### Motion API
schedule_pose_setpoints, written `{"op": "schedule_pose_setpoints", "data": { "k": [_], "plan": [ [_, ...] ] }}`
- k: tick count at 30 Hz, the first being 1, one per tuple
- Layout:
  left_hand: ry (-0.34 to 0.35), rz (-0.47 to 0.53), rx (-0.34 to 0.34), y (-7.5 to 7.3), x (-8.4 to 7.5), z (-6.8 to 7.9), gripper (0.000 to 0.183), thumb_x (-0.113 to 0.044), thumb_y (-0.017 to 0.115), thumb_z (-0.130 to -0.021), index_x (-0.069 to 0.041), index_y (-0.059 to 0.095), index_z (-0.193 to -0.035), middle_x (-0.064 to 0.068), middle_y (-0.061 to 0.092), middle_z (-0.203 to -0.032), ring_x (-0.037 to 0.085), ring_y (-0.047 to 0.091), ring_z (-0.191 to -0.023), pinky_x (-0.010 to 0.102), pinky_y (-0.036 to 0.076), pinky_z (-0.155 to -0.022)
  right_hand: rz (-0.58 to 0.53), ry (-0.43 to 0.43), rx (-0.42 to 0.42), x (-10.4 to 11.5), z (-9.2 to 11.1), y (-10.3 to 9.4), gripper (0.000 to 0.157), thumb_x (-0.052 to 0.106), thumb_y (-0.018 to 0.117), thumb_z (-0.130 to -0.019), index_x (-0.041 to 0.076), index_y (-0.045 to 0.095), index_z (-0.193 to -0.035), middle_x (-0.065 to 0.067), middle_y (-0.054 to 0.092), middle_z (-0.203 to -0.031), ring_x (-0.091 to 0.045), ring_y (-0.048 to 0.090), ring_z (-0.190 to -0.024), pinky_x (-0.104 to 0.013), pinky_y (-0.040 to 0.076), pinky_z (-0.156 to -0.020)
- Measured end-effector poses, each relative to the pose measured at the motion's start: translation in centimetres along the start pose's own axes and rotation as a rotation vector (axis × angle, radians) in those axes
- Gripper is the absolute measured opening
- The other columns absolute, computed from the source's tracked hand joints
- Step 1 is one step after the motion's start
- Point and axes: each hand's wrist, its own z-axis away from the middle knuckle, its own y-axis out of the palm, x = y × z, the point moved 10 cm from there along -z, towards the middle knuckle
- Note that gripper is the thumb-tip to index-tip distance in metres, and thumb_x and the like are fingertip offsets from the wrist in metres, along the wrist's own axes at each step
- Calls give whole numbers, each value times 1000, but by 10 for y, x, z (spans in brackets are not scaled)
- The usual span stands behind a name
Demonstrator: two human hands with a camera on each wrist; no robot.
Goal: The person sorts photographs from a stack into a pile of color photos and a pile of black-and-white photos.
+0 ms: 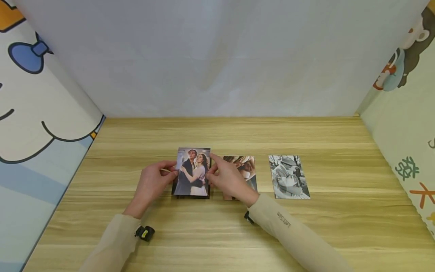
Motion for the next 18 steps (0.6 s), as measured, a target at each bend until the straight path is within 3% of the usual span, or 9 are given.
{"op": "schedule_pose_setpoints", "data": {
  "k": [11,18],
  "plan": [
    [2,-10,28,6,-1,-6,33,-5,70,-94,6,70,-124,15,72,-100,26,73,-88,28,53,-69,-27,60,42,-9,-5,5,71,5,66,-99,2,31,-161,-1,68,-91,-18,72,-70,-26,55,-60],
    [-14,-48,48,9,2,-7,33,-5,71,-94,6,70,-125,16,72,-102,29,73,-92,38,57,-75,-19,55,52,-10,-5,5,72,5,67,-98,2,32,-161,-1,70,-90,-17,72,-69,-25,51,-57]
  ]
}}
